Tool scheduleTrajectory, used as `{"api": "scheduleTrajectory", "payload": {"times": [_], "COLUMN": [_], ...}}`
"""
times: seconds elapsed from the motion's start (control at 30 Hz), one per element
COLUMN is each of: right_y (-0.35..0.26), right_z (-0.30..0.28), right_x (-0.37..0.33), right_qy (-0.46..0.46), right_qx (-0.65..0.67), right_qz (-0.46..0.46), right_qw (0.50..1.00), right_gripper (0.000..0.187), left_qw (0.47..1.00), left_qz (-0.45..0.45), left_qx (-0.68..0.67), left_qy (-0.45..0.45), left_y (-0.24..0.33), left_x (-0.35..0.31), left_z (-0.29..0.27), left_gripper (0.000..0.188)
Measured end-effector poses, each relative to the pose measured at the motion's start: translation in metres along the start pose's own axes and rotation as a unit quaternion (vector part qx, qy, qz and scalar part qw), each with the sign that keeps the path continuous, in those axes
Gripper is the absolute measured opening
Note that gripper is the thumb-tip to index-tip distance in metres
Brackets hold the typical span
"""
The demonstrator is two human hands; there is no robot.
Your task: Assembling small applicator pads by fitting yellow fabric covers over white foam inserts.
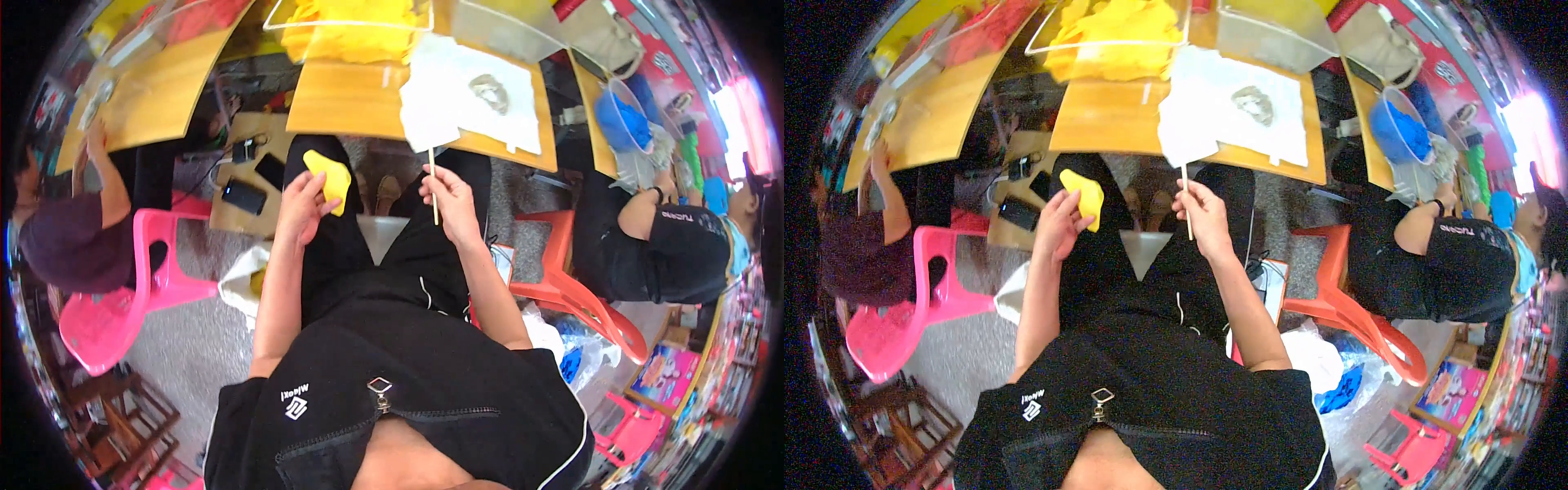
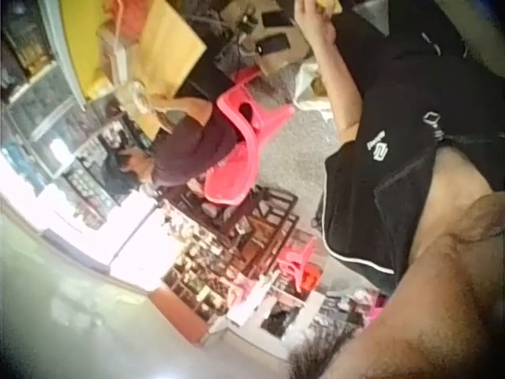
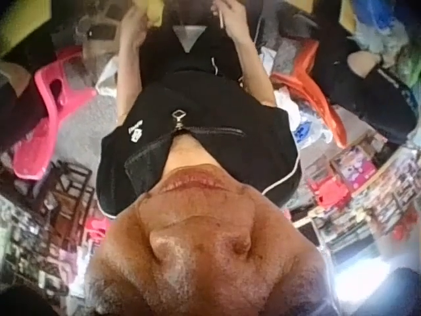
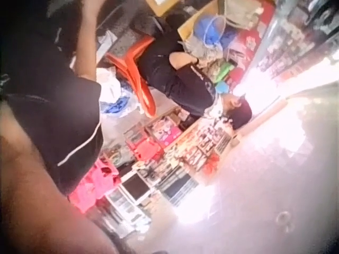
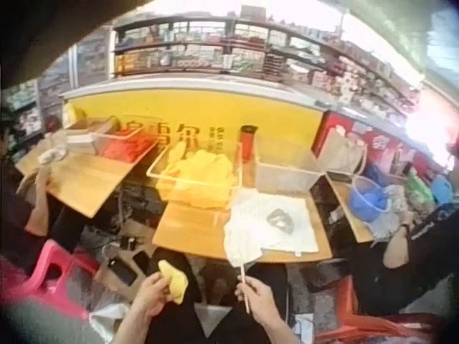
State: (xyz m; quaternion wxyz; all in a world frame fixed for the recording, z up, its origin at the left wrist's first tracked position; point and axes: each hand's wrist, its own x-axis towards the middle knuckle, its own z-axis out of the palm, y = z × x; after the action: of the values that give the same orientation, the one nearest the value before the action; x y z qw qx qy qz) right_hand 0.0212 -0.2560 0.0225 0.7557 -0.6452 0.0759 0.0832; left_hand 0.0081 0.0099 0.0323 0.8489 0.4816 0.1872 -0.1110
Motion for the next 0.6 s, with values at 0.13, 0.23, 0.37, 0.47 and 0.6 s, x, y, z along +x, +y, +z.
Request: {"api": "scheduleTrajectory", "payload": {"times": [0.13, 0.23, 0.37, 0.47, 0.6], "right_y": [-0.037, -0.059, -0.060, -0.063, -0.072], "right_z": [-0.015, -0.018, -0.025, -0.043, -0.085], "right_x": [0.053, 0.103, 0.157, 0.181, 0.195], "right_qy": [0.079, 0.103, 0.102, 0.237, 0.251], "right_qx": [0.006, -0.024, -0.069, -0.492, -0.602], "right_qz": [-0.044, -0.045, -0.046, -0.352, -0.251], "right_qw": [0.996, 0.993, 0.991, 0.760, 0.715], "right_gripper": [0.032, 0.029, 0.026, 0.027, 0.038], "left_qw": [0.998, 0.994, 0.991, 0.988, 0.984], "left_qz": [-0.034, -0.079, -0.102, -0.114, -0.130], "left_qx": [-0.021, -0.033, -0.042, -0.062, -0.056], "left_qy": [-0.042, -0.060, -0.074, -0.085, -0.106], "left_y": [-0.022, -0.035, -0.033, -0.027, -0.031], "left_x": [0.012, 0.016, 0.021, 0.020, 0.025], "left_z": [-0.006, -0.003, -0.004, -0.010, -0.014], "left_gripper": [0.013, 0.014, 0.015, 0.016, 0.019]}}
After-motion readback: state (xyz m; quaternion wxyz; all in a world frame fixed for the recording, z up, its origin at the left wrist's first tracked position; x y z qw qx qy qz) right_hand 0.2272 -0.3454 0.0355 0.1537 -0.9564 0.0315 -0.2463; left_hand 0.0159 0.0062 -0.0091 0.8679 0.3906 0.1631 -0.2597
